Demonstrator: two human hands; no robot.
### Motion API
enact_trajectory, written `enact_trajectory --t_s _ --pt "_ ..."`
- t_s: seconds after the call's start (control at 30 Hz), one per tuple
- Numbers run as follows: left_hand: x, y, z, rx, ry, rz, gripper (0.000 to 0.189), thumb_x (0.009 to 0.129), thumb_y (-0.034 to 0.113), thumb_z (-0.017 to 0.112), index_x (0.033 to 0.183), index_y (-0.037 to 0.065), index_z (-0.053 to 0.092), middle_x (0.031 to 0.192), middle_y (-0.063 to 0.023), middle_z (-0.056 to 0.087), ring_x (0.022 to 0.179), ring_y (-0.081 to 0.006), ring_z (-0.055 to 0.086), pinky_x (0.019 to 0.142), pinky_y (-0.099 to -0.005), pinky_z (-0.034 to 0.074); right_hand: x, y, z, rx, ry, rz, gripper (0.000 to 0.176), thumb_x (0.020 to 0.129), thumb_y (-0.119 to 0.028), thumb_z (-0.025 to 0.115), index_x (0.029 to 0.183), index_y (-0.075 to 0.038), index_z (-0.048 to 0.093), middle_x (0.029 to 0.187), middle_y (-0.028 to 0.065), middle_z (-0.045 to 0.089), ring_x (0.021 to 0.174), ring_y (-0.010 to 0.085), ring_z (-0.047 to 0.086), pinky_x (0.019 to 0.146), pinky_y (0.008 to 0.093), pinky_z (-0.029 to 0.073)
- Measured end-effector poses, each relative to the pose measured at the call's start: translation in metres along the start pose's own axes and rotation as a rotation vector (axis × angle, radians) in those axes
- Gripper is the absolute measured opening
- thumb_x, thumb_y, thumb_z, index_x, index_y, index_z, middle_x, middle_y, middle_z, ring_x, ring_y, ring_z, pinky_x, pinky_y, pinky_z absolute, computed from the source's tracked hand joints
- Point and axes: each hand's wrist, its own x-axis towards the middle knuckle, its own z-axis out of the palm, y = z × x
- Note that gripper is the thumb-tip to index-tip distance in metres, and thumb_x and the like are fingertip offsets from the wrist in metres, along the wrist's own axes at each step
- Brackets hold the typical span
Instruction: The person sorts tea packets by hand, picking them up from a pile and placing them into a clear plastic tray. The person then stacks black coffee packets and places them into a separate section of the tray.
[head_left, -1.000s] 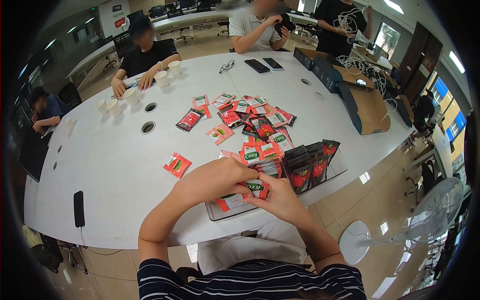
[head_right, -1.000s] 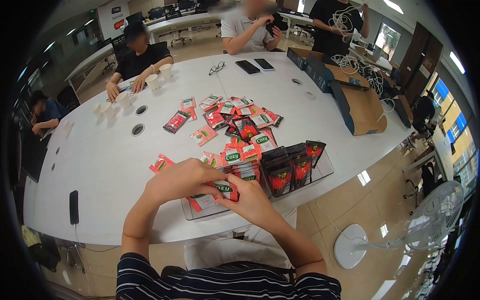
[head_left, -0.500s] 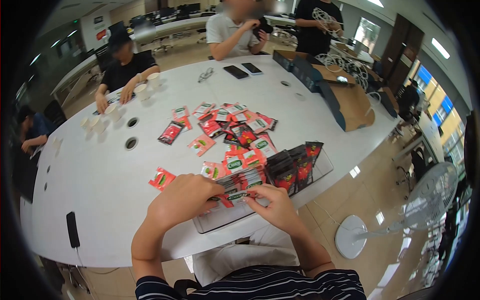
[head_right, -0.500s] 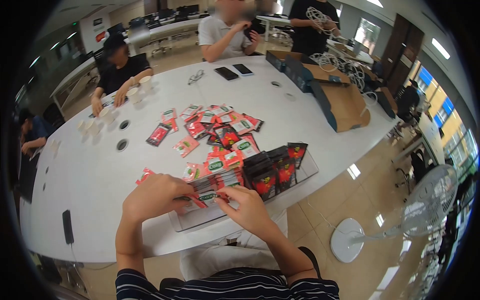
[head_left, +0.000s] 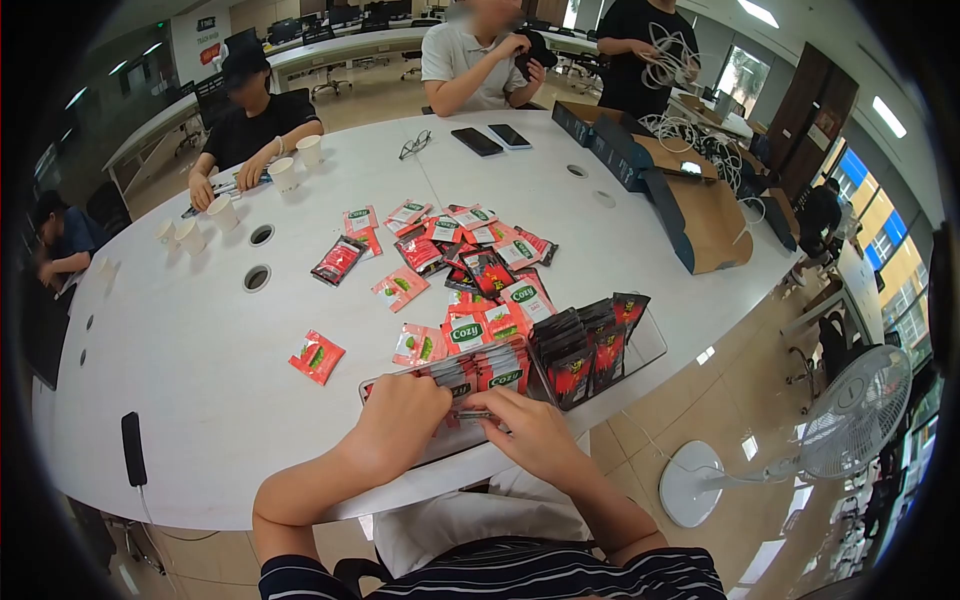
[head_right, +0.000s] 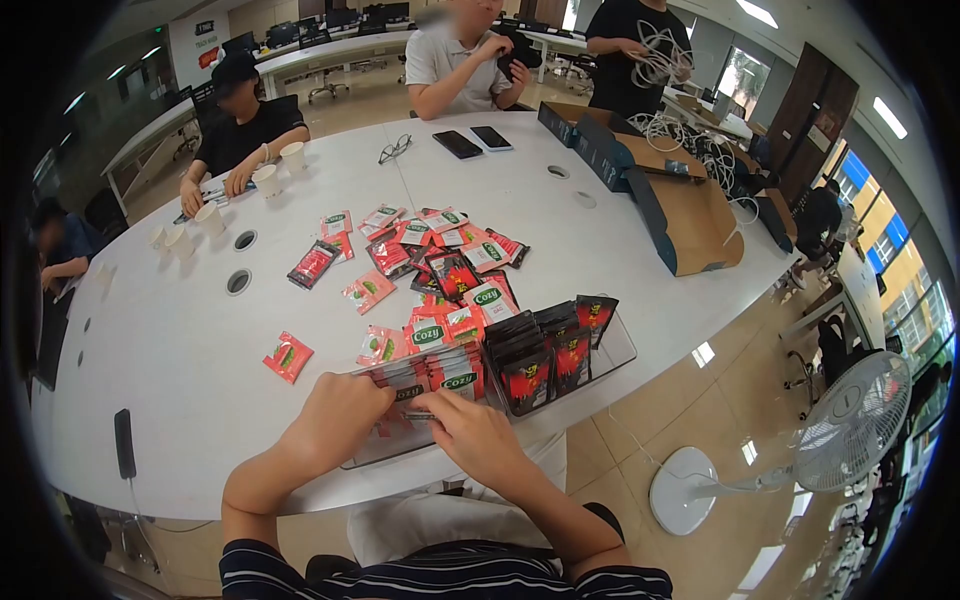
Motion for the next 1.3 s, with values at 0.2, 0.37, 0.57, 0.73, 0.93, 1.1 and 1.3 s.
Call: enact_trajectory --t_s 0.2,0.37,0.57,0.73,0.93,1.1,1.3 --pt "0.001 0.013 -0.001 0.161 -0.012 -0.121 0.011 0.069 0.011 0.071 0.077 0.009 0.063 0.068 -0.0039 0.064 0.068 -0.0163 0.066 0.055 -0.0277 0.045 0.005 0.006 0.001 -0.256 0.144 -0.186 0.017 0.073 -0.008 0.069 0.088 -0.010 0.063 0.085 0.0017 0.059 0.082 0.0205 0.054 0.071 0.0327 0.048" --pt "0.003 0.015 0.005 0.246 0.024 -0.129 0.013 0.068 0.011 0.071 0.076 0.010 0.062 0.069 -0.0026 0.064 0.066 -0.0154 0.066 0.054 -0.0271 0.044 0.012 0.004 0.007 -0.370 0.226 -0.177 0.023 0.066 -0.009 0.075 0.086 -0.009 0.062 0.087 0.0010 0.053 0.084 0.0207 0.053 0.068 0.0333 0.048" --pt "0.000 0.009 0.004 0.282 0.089 -0.198 0.013 0.070 0.013 0.071 0.076 0.011 0.060 0.063 -0.0006 0.062 0.062 -0.0145 0.065 0.054 -0.0266 0.045 0.016 -0.001 0.011 -0.302 0.264 -0.108 0.025 0.065 -0.009 0.077 0.086 -0.009 0.063 0.089 0.0015 0.052 0.085 0.0204 0.053 0.067 0.0339 0.049" --pt "0.004 0.009 0.010 0.344 0.095 -0.266 0.020 0.070 0.017 0.071 0.083 0.011 0.057 0.064 0.0005 0.062 0.064 -0.0138 0.065 0.054 -0.0251 0.045 0.018 0.000 0.009 -0.347 0.303 -0.095 0.026 0.064 -0.010 0.077 0.087 -0.010 0.064 0.089 0.0015 0.051 0.085 0.0200 0.054 0.066 0.0335 0.049" --pt "0.015 0.004 0.021 0.373 0.137 -0.287 0.058 0.058 0.009 0.074 0.109 0.008 0.048 0.094 -0.0069 0.050 0.087 -0.0183 0.053 0.058 -0.0288 0.040 0.023 0.004 0.007 -0.467 0.210 -0.182 0.029 0.066 -0.012 0.076 0.088 -0.006 0.059 0.091 0.0050 0.048 0.090 0.0220 0.051 0.067 0.0332 0.047" --pt "0.020 0.002 0.023 0.424 0.160 -0.274 0.062 0.058 0.011 0.075 0.112 0.011 0.046 0.104 -0.0090 0.045 0.094 -0.0203 0.046 0.064 -0.0290 0.038 0.025 0.003 0.005 -0.543 0.241 -0.237 0.030 0.063 -0.014 0.079 0.083 -0.008 0.057 0.090 0.0029 0.049 0.086 0.0211 0.051 0.066 0.0328 0.047" --pt "0.024 0.000 0.037 0.392 0.145 -0.278 0.066 0.061 0.016 0.077 0.118 0.010 0.045 0.102 -0.0084 0.047 0.091 -0.0198 0.049 0.064 -0.0292 0.038 0.025 0.012 0.010 -0.536 0.179 -0.305 0.032 0.062 -0.016 0.079 0.083 -0.009 0.056 0.093 0.0036 0.049 0.088 0.0214 0.051 0.068 0.0329 0.046"
